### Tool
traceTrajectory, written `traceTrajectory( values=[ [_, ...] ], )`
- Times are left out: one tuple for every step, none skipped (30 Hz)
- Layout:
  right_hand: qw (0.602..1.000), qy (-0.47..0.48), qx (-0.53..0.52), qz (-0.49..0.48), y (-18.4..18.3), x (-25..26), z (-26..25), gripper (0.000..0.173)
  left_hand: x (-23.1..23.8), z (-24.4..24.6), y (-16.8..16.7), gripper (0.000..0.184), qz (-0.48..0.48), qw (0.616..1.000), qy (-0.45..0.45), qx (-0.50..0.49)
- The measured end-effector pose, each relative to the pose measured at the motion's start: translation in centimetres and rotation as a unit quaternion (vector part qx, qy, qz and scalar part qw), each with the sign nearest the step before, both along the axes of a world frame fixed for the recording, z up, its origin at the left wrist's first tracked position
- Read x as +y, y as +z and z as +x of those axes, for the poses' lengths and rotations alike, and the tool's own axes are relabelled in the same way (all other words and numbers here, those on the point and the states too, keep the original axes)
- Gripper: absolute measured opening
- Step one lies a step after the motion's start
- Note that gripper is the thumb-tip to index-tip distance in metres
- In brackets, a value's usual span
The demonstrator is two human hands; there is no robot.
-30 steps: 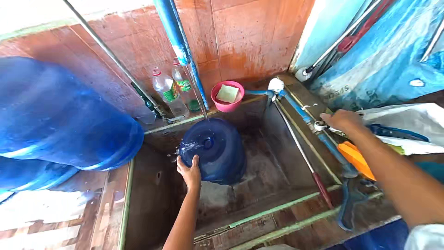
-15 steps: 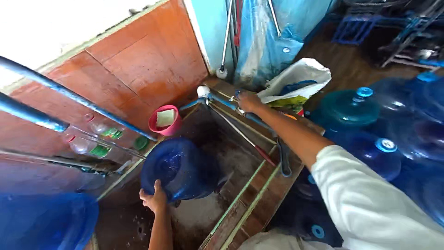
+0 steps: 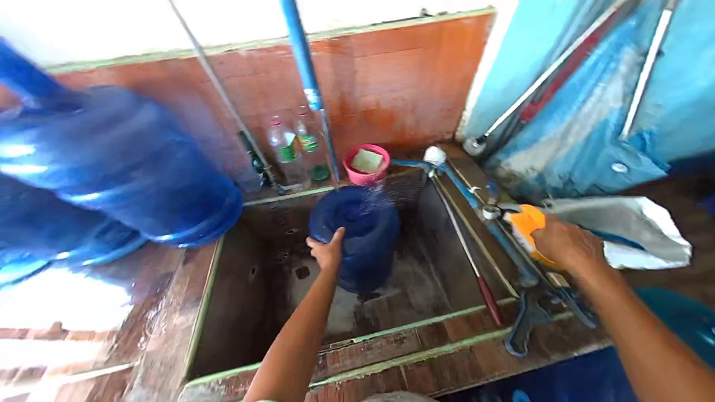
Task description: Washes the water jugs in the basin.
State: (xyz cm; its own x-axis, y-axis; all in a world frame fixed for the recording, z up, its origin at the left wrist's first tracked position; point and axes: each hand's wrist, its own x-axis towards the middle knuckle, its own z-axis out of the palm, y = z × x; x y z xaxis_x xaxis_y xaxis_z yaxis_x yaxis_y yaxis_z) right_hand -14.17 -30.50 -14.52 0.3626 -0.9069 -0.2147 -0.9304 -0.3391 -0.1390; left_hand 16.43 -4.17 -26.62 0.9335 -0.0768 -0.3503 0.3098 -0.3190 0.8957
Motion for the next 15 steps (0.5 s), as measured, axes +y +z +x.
traceTrajectory(
  values=[
    [1.0, 0.011, -0.027, 0.0, 1.3, 1.5, 2.7, 0.046, -0.3, -0.4, 0.1, 0.116, -0.004, 1.0, -0.008, 0.005],
    [0.998, 0.026, -0.059, 0.002, 1.9, 2.8, 5.6, 0.046, -0.6, -0.8, 0.2, 0.118, -0.003, 1.0, -0.018, 0.006],
    [0.995, 0.043, -0.088, 0.004, 1.9, 3.8, 8.7, 0.045, -1.0, -1.1, 0.1, 0.12, -0.001, 1.0, -0.028, 0.003],
    [0.992, 0.062, -0.112, 0.011, 1.2, 4.7, 12.0, 0.046, -1.3, -1.5, 0.0, 0.121, 0.001, 0.999, -0.037, -0.002],
    [0.988, 0.082, -0.131, 0.02, -0.2, 5.3, 15.3, 0.05, -1.5, -2.0, -0.1, 0.121, 0.003, 0.999, -0.044, -0.008],
    [0.984, 0.095, -0.148, 0.037, -1.8, 6.1, 18.5, 0.056, -1.6, -2.5, -0.1, 0.121, 0.005, 0.999, -0.05, -0.015],
    [0.98, 0.104, -0.161, 0.052, -3.6, 7.2, 21.7, 0.062, -1.7, -3.1, -0.1, 0.12, 0.01, 0.998, -0.059, -0.022],
    [0.977, 0.111, -0.174, 0.059, -4.8, 9.0, 24.6, 0.066, -1.8, -3.5, 0.0, 0.119, 0.023, 0.996, -0.076, -0.026],
    [0.972, 0.131, -0.182, 0.063, -5.1, 11.1, 27.0, 0.068, -1.9, -3.7, 0.4, 0.118, 0.039, 0.994, -0.096, -0.027],
    [0.967, 0.175, -0.175, 0.064, -4.9, 13.5, 28.8, 0.067, -1.7, -3.3, 0.6, 0.116, 0.046, 0.992, -0.11, -0.029],
    [0.958, 0.238, -0.151, 0.06, -4.5, 15.6, 29.8, 0.067, -1.2, -2.6, 0.6, 0.114, 0.048, 0.991, -0.125, -0.031],
    [0.945, 0.299, -0.121, 0.051, -4.2, 17.1, 30.1, 0.067, -0.3, -1.7, 0.3, 0.113, 0.041, 0.988, -0.144, -0.037],
    [0.936, 0.336, -0.093, 0.046, -4.0, 17.3, 30.1, 0.066, 0.9, -0.6, 0.0, 0.112, 0.021, 0.986, -0.16, -0.046],
    [0.937, 0.337, -0.084, 0.043, -4.0, 16.3, 30.0, 0.066, 2.2, 0.3, -0.5, 0.111, -0.003, 0.985, -0.167, -0.05],
    [0.948, 0.306, -0.085, 0.033, -4.3, 14.4, 29.9, 0.068, 3.3, 0.9, -0.9, 0.109, -0.023, 0.986, -0.159, -0.039]
  ],
)
